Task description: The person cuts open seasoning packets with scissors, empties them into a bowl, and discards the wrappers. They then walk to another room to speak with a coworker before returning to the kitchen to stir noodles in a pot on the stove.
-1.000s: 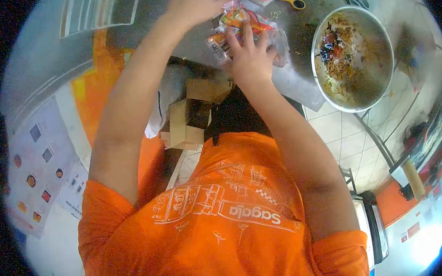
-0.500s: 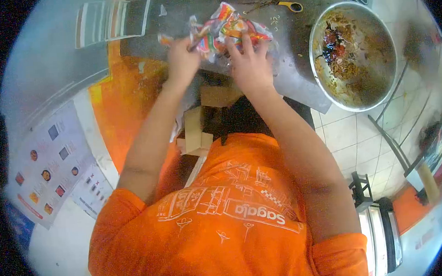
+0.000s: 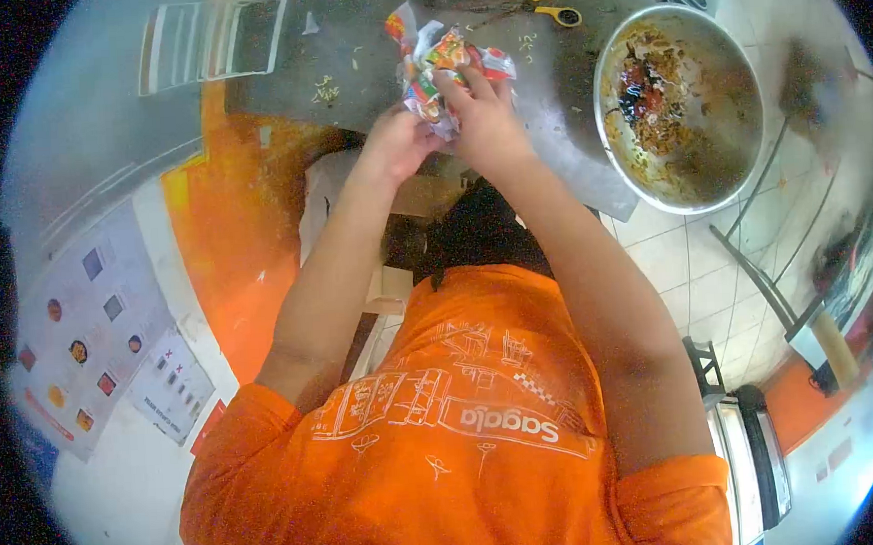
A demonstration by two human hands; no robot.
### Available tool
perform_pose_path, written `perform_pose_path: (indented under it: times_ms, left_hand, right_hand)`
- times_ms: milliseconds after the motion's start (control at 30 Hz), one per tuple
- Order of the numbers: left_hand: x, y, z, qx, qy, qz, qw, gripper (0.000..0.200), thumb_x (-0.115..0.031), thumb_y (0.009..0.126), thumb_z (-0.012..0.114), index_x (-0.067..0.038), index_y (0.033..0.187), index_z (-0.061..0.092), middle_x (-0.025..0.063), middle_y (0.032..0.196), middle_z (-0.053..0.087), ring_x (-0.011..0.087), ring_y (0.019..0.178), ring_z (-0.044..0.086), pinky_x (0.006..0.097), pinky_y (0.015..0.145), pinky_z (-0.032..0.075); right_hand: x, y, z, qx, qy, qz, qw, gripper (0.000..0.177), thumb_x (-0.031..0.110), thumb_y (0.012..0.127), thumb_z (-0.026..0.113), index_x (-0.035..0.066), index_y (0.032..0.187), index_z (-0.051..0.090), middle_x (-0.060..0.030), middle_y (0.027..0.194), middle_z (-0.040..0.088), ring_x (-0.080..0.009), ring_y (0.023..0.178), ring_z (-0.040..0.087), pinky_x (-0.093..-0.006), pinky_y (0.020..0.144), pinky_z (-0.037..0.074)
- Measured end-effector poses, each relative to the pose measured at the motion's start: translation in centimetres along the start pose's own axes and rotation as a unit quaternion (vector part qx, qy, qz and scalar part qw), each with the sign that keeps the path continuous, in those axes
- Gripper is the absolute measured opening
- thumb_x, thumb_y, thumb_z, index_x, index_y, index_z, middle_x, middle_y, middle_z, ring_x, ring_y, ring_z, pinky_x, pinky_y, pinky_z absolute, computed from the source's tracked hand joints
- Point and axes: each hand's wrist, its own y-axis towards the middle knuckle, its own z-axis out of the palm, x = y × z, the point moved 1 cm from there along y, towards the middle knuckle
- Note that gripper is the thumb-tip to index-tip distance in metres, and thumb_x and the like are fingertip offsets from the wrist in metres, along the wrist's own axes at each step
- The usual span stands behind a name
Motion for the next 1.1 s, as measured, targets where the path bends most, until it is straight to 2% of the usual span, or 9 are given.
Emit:
perform_pose_path:
  times_ms: [133, 300, 400, 500, 633, 800, 867, 933, 1100]
  left_hand:
    - [3.1, 2.4, -3.8, -0.002, -0.03, -0.016, 0.999, 0.032, -0.024, 0.103, 0.051, -0.005, 0.128, 0.056, 0.0129, 0.122, 0.065, 0.0271, 0.11, 0.064, 0.0457, 0.095, 0.053]
    - [2.2, 0.0, -1.2, -0.045, -0.042, 0.031, 0.998, 0.034, -0.018, 0.103, 0.048, -0.005, 0.135, 0.051, 0.0085, 0.128, 0.062, 0.0234, 0.111, 0.063, 0.0399, 0.093, 0.054]
    - [-1.1, -4.7, 2.9, -0.043, -0.03, 0.108, 0.993, 0.036, -0.015, 0.102, 0.05, -0.004, 0.135, 0.051, 0.0099, 0.131, 0.061, 0.0238, 0.111, 0.063, 0.0401, 0.091, 0.055]
    - [-4.9, -9.6, 9.8, -0.105, -0.023, 0.198, 0.974, 0.036, -0.012, 0.1, 0.051, -0.003, 0.135, 0.05, 0.0108, 0.132, 0.06, 0.0237, 0.112, 0.063, 0.0409, 0.091, 0.055]
    - [-8.8, -10.4, 18.4, 0.034, 0.083, 0.311, 0.946, 0.031, -0.018, 0.102, 0.049, -0.006, 0.13, 0.055, 0.0081, 0.128, 0.062, 0.0238, 0.112, 0.062, 0.0426, 0.092, 0.053]
    - [-5.3, -11.5, 39.1, 0.037, 0.031, 0.323, 0.945, 0.028, -0.022, 0.092, 0.066, -0.007, 0.116, 0.066, 0.0162, 0.109, 0.066, 0.0278, 0.095, 0.067, 0.0398, 0.082, 0.055]
    - [-1.5, -7.0, 43.7, 0.123, 0.194, 0.333, 0.915, 0.027, -0.021, 0.102, 0.048, -0.009, 0.124, 0.06, 0.005, 0.124, 0.064, 0.0232, 0.112, 0.061, 0.0422, 0.094, 0.051]
    - [3.5, -5.0, 50.5, 0.256, 0.114, 0.336, 0.899, 0.032, -0.013, 0.102, 0.049, -0.001, 0.131, 0.053, 0.0099, 0.127, 0.061, 0.0224, 0.114, 0.061, 0.0402, 0.094, 0.052]
    - [15.8, 0.4, 64.0, 0.205, 0.115, 0.163, 0.958, 0.034, -0.016, 0.101, 0.05, -0.005, 0.133, 0.053, 0.0072, 0.126, 0.061, 0.0194, 0.114, 0.061, 0.0373, 0.092, 0.053]
  right_hand:
    - [-0.3, -0.1, -0.3, 0.034, 0.024, -0.031, 0.999, 0.075, 0.017, 0.072, 0.079, 0.007, 0.141, 0.051, -0.027, 0.152, 0.036, -0.0478, 0.141, 0.033, -0.0548, 0.114, 0.032]
    - [-0.1, -0.3, -1.8, -0.005, 0.138, -0.049, 0.989, 0.073, 0.011, 0.07, 0.079, 0.011, 0.138, 0.053, -0.0251, 0.145, 0.046, -0.0452, 0.136, 0.042, -0.0527, 0.112, 0.037]
    - [3.3, -0.5, -7.7, 0.03, 0.157, -0.034, 0.986, 0.073, 0.011, 0.07, 0.08, 0.013, 0.138, 0.054, -0.0224, 0.139, 0.05, -0.0438, 0.131, 0.046, -0.0508, 0.106, 0.043]
    - [4.8, 0.4, -11.6, -0.126, 0.133, -0.163, 0.969, 0.063, 0.006, 0.073, 0.075, 0.013, 0.133, 0.057, -0.0206, 0.131, 0.055, -0.0435, 0.119, 0.052, -0.0503, 0.095, 0.048]
    - [4.3, -0.1, -24.9, -0.154, 0.119, -0.18, 0.964, 0.059, 0.001, 0.081, 0.071, 0.006, 0.138, 0.054, -0.0244, 0.136, 0.054, -0.037, 0.125, 0.052, -0.0499, 0.102, 0.047]
    - [-5.2, -3.1, -37.9, -0.329, 0.092, -0.25, 0.906, 0.064, -0.005, 0.074, 0.074, 0.001, 0.135, 0.054, -0.024, 0.13, 0.057, -0.0428, 0.12, 0.054, -0.0468, 0.1, 0.048]
    - [-10.6, -5.6, -43.7, -0.24, 0.156, -0.203, 0.936, 0.069, -0.004, 0.071, 0.076, 0.002, 0.136, 0.054, -0.024, 0.127, 0.057, -0.0452, 0.117, 0.054, -0.0475, 0.098, 0.047]
    - [-17.4, -8.8, -47.1, -0.326, 0.082, -0.202, 0.92, 0.071, 0.009, 0.071, 0.081, 0.006, 0.137, 0.054, -0.0231, 0.136, 0.053, -0.0441, 0.12, 0.054, -0.0508, 0.102, 0.044]
    - [-32.4, -15.6, -52.2, -0.352, 0.04, -0.086, 0.931, 0.06, -0.005, 0.069, 0.069, 0.011, 0.126, 0.059, -0.0177, 0.13, 0.055, -0.0438, 0.112, 0.053, -0.0496, 0.095, 0.046]
